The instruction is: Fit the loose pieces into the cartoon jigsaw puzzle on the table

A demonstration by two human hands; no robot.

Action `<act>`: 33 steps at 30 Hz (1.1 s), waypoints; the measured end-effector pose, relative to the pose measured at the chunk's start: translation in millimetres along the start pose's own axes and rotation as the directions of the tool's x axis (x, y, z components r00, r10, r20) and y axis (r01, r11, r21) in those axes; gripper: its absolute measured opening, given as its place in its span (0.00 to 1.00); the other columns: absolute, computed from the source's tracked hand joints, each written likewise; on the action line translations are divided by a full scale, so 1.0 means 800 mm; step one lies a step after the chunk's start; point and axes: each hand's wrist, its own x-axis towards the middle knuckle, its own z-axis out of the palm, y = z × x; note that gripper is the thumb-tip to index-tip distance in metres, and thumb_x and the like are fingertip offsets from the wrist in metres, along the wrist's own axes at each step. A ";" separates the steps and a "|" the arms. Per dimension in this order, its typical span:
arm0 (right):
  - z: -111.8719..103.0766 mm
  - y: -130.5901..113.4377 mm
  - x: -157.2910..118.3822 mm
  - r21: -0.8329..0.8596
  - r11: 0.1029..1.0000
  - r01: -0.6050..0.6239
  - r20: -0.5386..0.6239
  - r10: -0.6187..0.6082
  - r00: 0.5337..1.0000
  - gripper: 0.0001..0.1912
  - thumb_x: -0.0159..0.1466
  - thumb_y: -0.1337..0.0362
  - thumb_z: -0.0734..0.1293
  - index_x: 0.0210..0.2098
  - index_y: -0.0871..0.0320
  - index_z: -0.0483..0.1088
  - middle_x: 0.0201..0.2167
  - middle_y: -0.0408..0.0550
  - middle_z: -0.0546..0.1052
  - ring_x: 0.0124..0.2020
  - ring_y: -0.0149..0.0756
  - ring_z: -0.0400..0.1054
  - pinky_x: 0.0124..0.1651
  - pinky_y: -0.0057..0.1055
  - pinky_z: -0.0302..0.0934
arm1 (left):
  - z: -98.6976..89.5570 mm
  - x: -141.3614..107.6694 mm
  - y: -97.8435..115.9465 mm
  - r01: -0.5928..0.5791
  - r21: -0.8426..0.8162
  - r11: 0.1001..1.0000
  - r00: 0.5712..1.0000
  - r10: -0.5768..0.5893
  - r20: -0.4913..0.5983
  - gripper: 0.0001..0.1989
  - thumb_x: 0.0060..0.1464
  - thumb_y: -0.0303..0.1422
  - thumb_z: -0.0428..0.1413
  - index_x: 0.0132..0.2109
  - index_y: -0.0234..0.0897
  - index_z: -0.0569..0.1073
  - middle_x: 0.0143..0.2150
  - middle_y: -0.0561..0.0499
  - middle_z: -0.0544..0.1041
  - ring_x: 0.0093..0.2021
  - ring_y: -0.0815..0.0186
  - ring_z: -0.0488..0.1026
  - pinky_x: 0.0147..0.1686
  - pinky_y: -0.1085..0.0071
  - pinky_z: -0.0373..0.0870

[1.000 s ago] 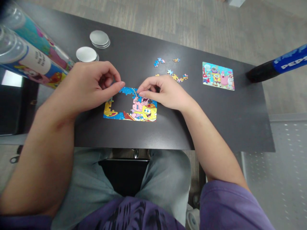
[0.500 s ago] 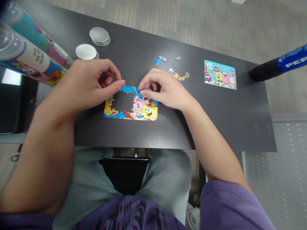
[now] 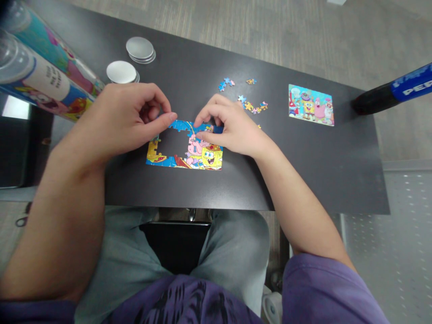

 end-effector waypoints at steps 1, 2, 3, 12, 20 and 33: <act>0.000 -0.001 0.000 0.002 1.000 0.002 -0.003 -0.002 1.000 0.12 0.71 0.51 0.87 0.50 0.45 0.90 0.48 0.50 0.79 0.44 0.49 0.69 0.52 0.50 0.69 | 0.000 0.000 0.000 0.002 -0.002 1.000 1.000 -0.002 0.001 0.09 0.73 0.46 0.62 0.46 0.49 0.76 0.40 0.47 0.79 0.42 0.46 0.79 0.44 0.47 0.65; -0.001 -0.002 0.000 0.006 1.000 0.004 -0.008 -0.004 1.000 0.12 0.71 0.51 0.87 0.49 0.45 0.90 0.48 0.51 0.80 0.44 0.49 0.69 0.52 0.51 0.69 | 0.000 0.000 0.001 0.004 -0.003 1.000 1.000 -0.004 0.002 0.09 0.73 0.46 0.62 0.46 0.49 0.76 0.40 0.48 0.79 0.42 0.46 0.79 0.44 0.47 0.66; -0.001 -0.002 0.000 0.011 1.000 0.006 -0.019 -0.006 1.000 0.11 0.73 0.50 0.86 0.49 0.46 0.90 0.49 0.52 0.80 0.44 0.50 0.70 0.52 0.51 0.70 | 0.000 -0.001 0.001 0.007 -0.004 1.000 1.000 -0.007 0.000 0.09 0.73 0.46 0.62 0.46 0.49 0.76 0.40 0.48 0.79 0.42 0.46 0.79 0.44 0.47 0.65; -0.006 -0.005 -0.004 -0.087 0.996 0.017 -0.078 -0.024 0.997 0.11 0.77 0.49 0.84 0.50 0.46 0.91 0.50 0.52 0.85 0.42 0.49 0.70 0.62 0.60 0.68 | -0.001 -0.001 0.001 0.006 0.001 1.000 1.000 -0.006 -0.008 0.09 0.73 0.47 0.63 0.46 0.49 0.77 0.39 0.48 0.79 0.41 0.48 0.78 0.44 0.46 0.66; -0.036 0.039 -0.005 -0.031 0.999 -0.037 -0.376 0.023 0.926 0.33 0.75 0.21 0.82 0.46 0.43 0.86 0.43 0.52 0.82 0.44 0.52 0.67 0.57 0.55 0.69 | -0.001 0.000 0.005 0.016 -0.008 1.000 1.000 -0.016 0.007 0.06 0.72 0.41 0.63 0.46 0.47 0.78 0.39 0.49 0.78 0.39 0.52 0.75 0.42 0.48 0.67; -0.029 -0.012 -0.014 -0.133 0.991 0.024 -0.079 -0.035 0.996 0.17 0.80 0.41 0.85 0.45 0.45 0.90 0.43 0.50 0.86 0.42 0.51 0.75 0.69 0.63 0.63 | 0.013 -0.005 0.020 -0.094 0.024 0.995 0.989 0.091 0.115 0.13 0.72 0.41 0.67 0.58 0.43 0.88 0.60 0.42 0.82 0.59 0.45 0.82 0.62 0.48 0.75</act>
